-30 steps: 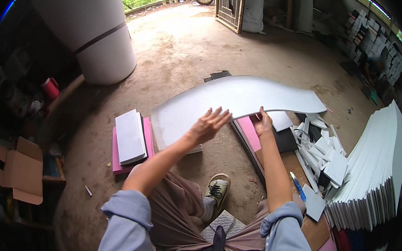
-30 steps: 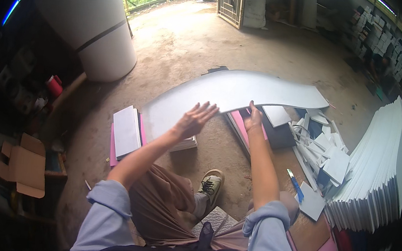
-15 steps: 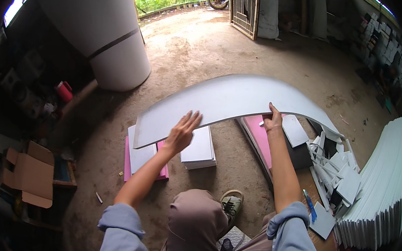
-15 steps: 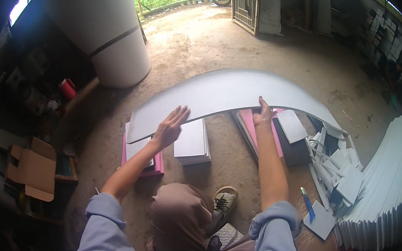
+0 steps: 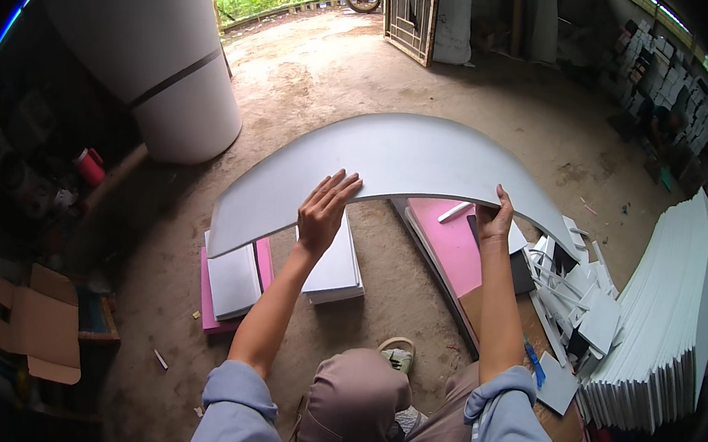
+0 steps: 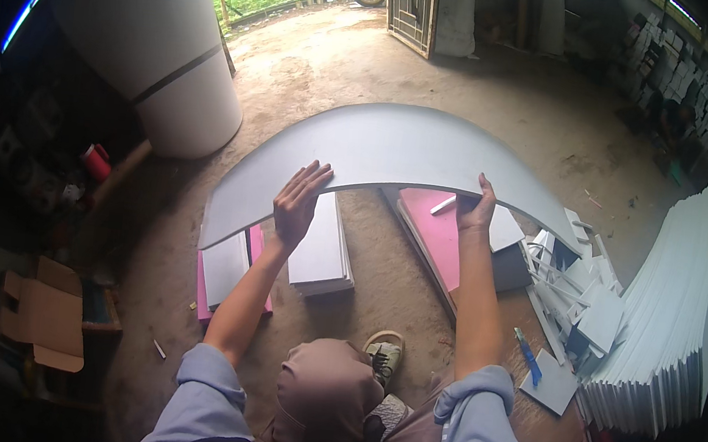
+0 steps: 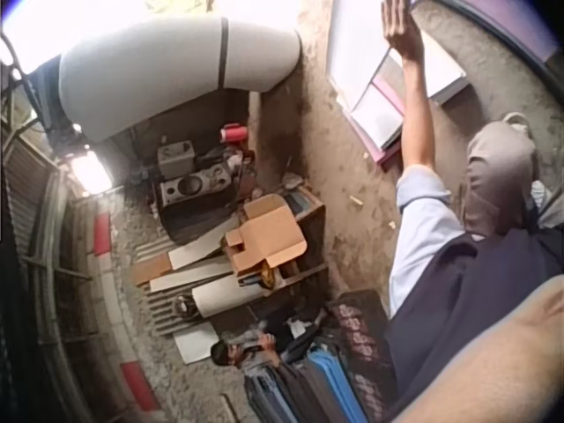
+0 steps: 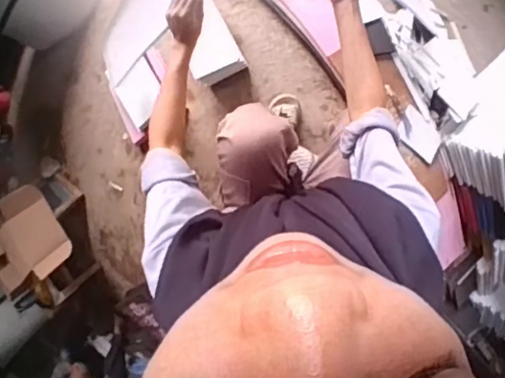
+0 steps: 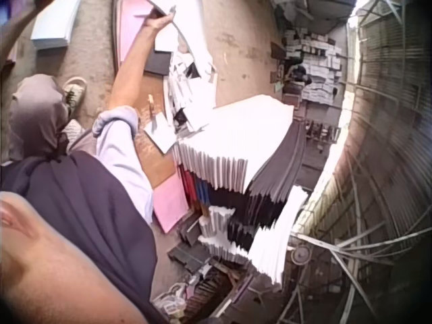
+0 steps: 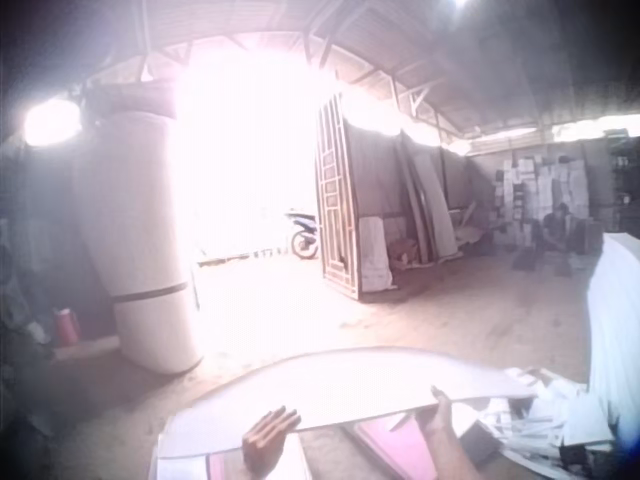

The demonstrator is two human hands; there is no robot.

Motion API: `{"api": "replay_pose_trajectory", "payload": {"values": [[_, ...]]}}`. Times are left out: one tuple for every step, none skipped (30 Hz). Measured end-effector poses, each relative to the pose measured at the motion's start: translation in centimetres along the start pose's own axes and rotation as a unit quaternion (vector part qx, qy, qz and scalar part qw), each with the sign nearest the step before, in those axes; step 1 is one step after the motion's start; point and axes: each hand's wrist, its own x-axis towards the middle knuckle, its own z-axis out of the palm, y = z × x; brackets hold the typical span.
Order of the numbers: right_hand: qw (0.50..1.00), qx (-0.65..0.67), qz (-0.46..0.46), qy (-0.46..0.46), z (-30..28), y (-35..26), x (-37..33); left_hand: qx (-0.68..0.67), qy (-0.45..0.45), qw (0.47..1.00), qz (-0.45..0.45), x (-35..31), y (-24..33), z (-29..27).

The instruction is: The person sits on the floor and uses a utility knife to cut white and black cardstock sheets to size. They repeatedly align the sheets, score and cut along edges, then stack the finished pieces.

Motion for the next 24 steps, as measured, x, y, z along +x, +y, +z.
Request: {"api": "replay_pose_trajectory", "payload": {"values": [[1.000, -0.012, -0.001, -0.008, 0.2, 0.1, -0.1, 0.010, -0.002, 1.000, -0.005, -0.1, 0.0, -0.5], [1.000, -0.025, -0.002, -0.017, 0.4, 0.0, -0.3, 0.020, -0.004, 1.000, -0.009, -0.2, 0.0, -0.9], [1.000, -0.007, 0.006, -0.019, 1.4, 0.5, -0.9, 0.029, -0.006, 0.999, -0.020, -0.3, -0.3, -1.3], [1.000, 0.001, 0.006, -0.011, 2.4, 0.9, -1.5, 0.059, -0.002, 0.998, -0.025, -0.5, -0.5, -1.8], [1.000, 0.009, 0.006, -0.002, 3.4, 1.4, -2.3, 0.088, 0.002, 0.996, -0.031, -0.6, -0.7, -2.2], [1.000, 0.014, 0.003, 0.004, 4.9, 1.8, -3.4, 0.115, 0.009, 0.993, -0.037, -0.3, -0.6, -2.6], [1.000, 0.005, 0.016, 0.007, 6.6, 2.0, -5.2, 0.124, -0.006, 0.991, -0.052, 0.3, 0.2, -3.1], [1.000, 0.022, 0.014, 0.013, 6.6, 2.8, -4.8, 0.132, -0.022, 0.989, -0.067, 1.1, 0.9, -3.6], [0.999, 0.038, 0.020, -0.020, 6.7, 3.1, -4.8, 0.136, -0.031, 0.987, -0.081, 2.2, 1.9, -3.8], [0.996, 0.061, 0.035, -0.054, 7.8, 4.0, -5.5, 0.156, -0.033, 0.985, -0.064, 3.1, 2.0, -3.9], [0.996, 0.066, 0.037, -0.043, 8.8, 4.8, -6.3, 0.144, -0.030, 0.988, -0.043, 3.8, 1.5, -4.3], [0.996, 0.051, 0.034, -0.068, 9.2, 4.8, -6.6, 0.131, -0.026, 0.991, -0.023, 4.3, 1.2, -4.4], [0.996, 0.029, 0.034, -0.074, 9.5, 4.5, -6.8, 0.133, -0.009, 0.991, -0.014, 4.7, 0.8, -4.8], [0.996, 0.008, 0.034, -0.079, 9.6, 4.1, -7.2, 0.134, 0.009, 0.991, -0.005, 5.0, 0.2, -5.3], [0.990, 0.037, 0.053, -0.126, 10.1, 3.8, -8.6, 0.141, 0.020, 0.990, 0.002, 4.7, -0.7, -6.1], [0.980, 0.064, 0.068, -0.173, 10.7, 2.9, -10.1, 0.116, 0.036, 0.993, -0.007, 4.7, -1.1, -7.3], [0.985, 0.047, 0.059, -0.157, 10.5, 2.6, -10.8, 0.095, 0.026, 0.995, -0.009, 4.5, -1.6, -8.4], [0.982, 0.053, 0.061, -0.170, 10.8, 1.6, -11.9, 0.070, 0.017, 0.997, -0.011, 4.5, -1.8, -9.4], [0.983, 0.049, 0.064, -0.164, 11.0, 1.4, -12.5, 0.061, 0.013, 0.998, -0.002, 4.9, -2.1, -10.1], [0.984, 0.045, 0.067, -0.158, 11.2, 1.3, -12.9, 0.062, 0.001, 0.998, -0.012, 5.1, -2.2, -10.5], [0.988, 0.041, 0.053, -0.141, 11.2, 1.3, -13.1, 0.078, -0.008, 0.997, -0.025, 5.4, -2.3, -10.6], [0.991, 0.038, 0.039, -0.123, 11.3, 1.6, -13.3, 0.093, -0.018, 0.995, -0.038, 5.6, -2.3, -10.5], [0.994, 0.034, 0.025, -0.105, 11.3, 1.9, -13.6, 0.122, -0.036, 0.989, -0.074, 5.6, -2.0, -10.2], [0.995, 0.037, 0.019, -0.086, 11.7, 2.5, -14.0, 0.155, -0.054, 0.981, -0.107, 5.9, -1.6, -9.9]]}}
